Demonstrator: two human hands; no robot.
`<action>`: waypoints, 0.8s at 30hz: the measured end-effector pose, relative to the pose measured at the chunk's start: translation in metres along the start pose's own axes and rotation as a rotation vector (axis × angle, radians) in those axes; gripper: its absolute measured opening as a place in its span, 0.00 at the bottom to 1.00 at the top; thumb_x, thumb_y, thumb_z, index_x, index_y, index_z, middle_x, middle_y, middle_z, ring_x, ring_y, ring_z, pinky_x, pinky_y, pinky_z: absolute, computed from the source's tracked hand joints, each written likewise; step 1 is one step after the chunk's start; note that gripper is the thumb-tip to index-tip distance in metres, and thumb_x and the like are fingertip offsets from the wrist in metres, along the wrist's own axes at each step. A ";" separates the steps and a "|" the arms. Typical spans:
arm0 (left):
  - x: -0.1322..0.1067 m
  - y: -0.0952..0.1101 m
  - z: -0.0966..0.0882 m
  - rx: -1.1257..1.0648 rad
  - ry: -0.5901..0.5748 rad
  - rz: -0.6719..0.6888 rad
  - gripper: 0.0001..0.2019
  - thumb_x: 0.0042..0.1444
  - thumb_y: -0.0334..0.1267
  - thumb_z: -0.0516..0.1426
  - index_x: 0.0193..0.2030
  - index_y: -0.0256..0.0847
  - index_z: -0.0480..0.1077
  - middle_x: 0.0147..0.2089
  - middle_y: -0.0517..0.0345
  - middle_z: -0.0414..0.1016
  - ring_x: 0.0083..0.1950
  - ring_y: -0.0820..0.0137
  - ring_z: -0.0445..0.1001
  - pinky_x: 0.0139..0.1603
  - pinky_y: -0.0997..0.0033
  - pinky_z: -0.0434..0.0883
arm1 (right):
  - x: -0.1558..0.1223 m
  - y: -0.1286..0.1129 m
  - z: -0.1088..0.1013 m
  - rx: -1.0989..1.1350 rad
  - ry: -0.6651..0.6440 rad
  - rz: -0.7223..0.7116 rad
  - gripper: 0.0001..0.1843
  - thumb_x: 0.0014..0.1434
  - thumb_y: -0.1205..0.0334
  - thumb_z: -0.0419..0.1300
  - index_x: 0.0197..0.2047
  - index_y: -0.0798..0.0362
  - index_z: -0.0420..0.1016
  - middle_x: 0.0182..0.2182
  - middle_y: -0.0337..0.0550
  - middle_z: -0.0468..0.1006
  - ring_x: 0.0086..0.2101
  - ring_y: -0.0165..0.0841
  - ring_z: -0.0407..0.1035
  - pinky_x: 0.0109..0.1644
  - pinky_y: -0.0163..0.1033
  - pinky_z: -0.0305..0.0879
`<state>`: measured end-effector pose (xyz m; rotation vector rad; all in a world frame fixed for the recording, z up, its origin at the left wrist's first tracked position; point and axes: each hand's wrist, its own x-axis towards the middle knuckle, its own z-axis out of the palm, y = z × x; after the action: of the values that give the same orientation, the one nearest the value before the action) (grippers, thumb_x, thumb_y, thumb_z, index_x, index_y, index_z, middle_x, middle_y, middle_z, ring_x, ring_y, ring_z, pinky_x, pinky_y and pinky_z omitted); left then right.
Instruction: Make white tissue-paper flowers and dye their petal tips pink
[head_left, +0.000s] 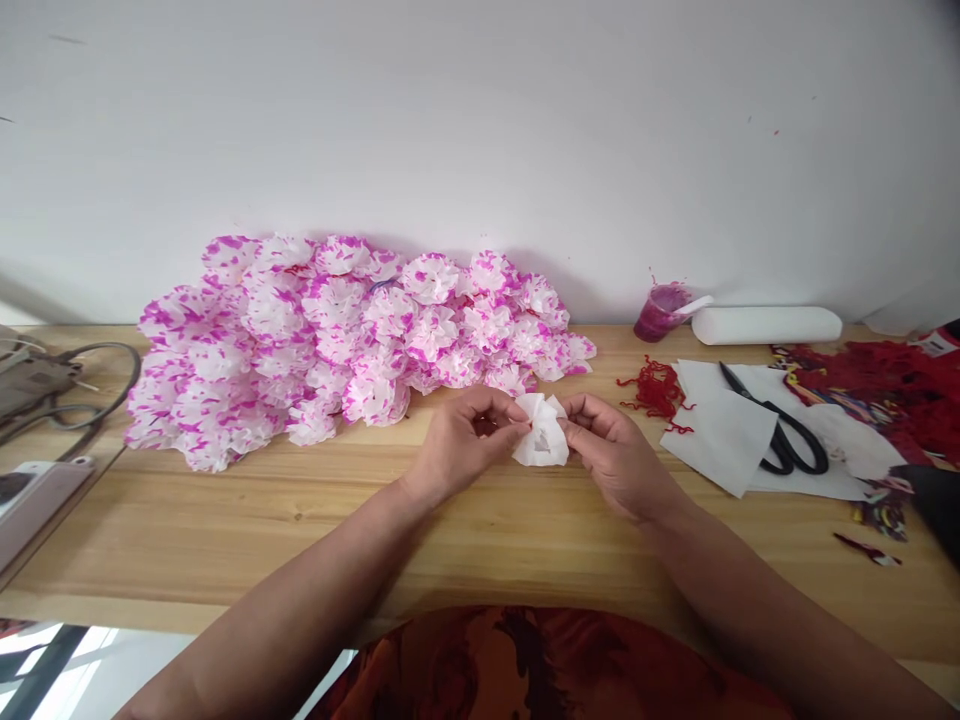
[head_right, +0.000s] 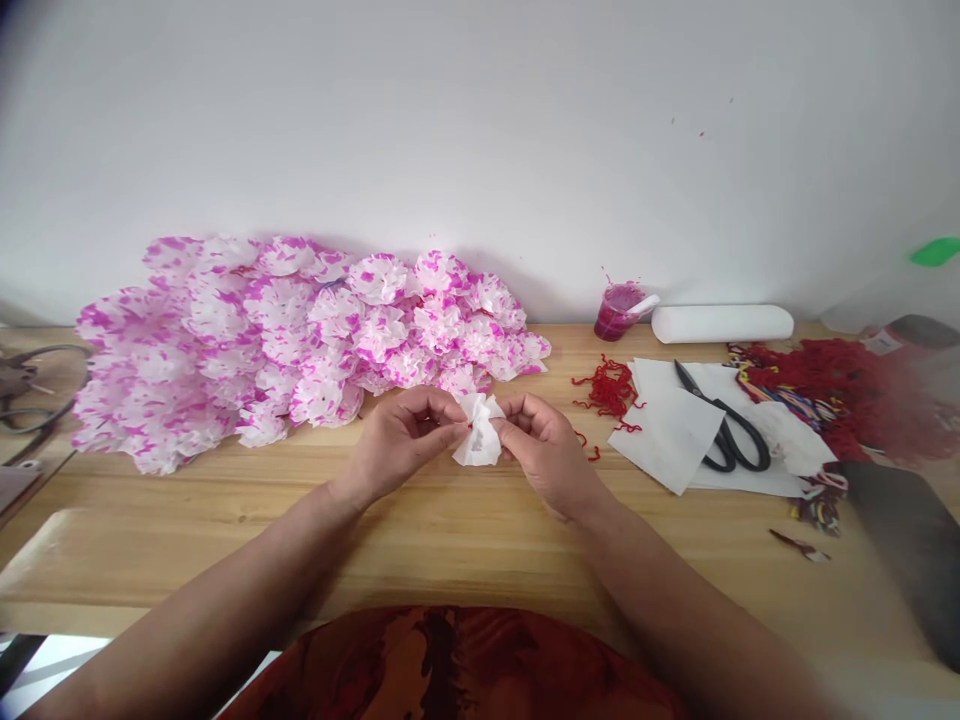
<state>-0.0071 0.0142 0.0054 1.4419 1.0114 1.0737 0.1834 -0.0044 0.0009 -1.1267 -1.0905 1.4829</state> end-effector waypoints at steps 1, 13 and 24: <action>-0.001 0.000 0.001 0.101 0.006 0.049 0.04 0.52 0.33 0.66 0.35 0.38 0.78 0.37 0.51 0.79 0.37 0.69 0.75 0.37 0.72 0.72 | 0.000 -0.002 0.001 -0.016 0.002 -0.010 0.13 0.54 0.52 0.69 0.34 0.51 0.72 0.28 0.37 0.75 0.28 0.29 0.66 0.34 0.37 0.63; -0.010 -0.011 0.007 0.465 0.015 0.311 0.06 0.54 0.28 0.60 0.33 0.41 0.79 0.40 0.49 0.78 0.40 0.65 0.74 0.43 0.69 0.69 | -0.005 -0.002 0.003 -0.223 -0.063 -0.155 0.09 0.61 0.55 0.64 0.36 0.50 0.71 0.29 0.37 0.73 0.29 0.30 0.66 0.34 0.36 0.63; -0.004 -0.010 0.005 0.117 -0.155 -0.053 0.06 0.56 0.31 0.58 0.34 0.38 0.78 0.32 0.58 0.78 0.34 0.69 0.72 0.38 0.73 0.67 | 0.006 -0.004 -0.010 -0.012 0.078 -0.105 0.13 0.55 0.52 0.69 0.40 0.49 0.77 0.33 0.39 0.77 0.33 0.31 0.70 0.36 0.37 0.66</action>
<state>-0.0035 0.0099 -0.0051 1.5589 1.0084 0.8622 0.1933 0.0032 0.0021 -1.1096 -1.0889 1.3420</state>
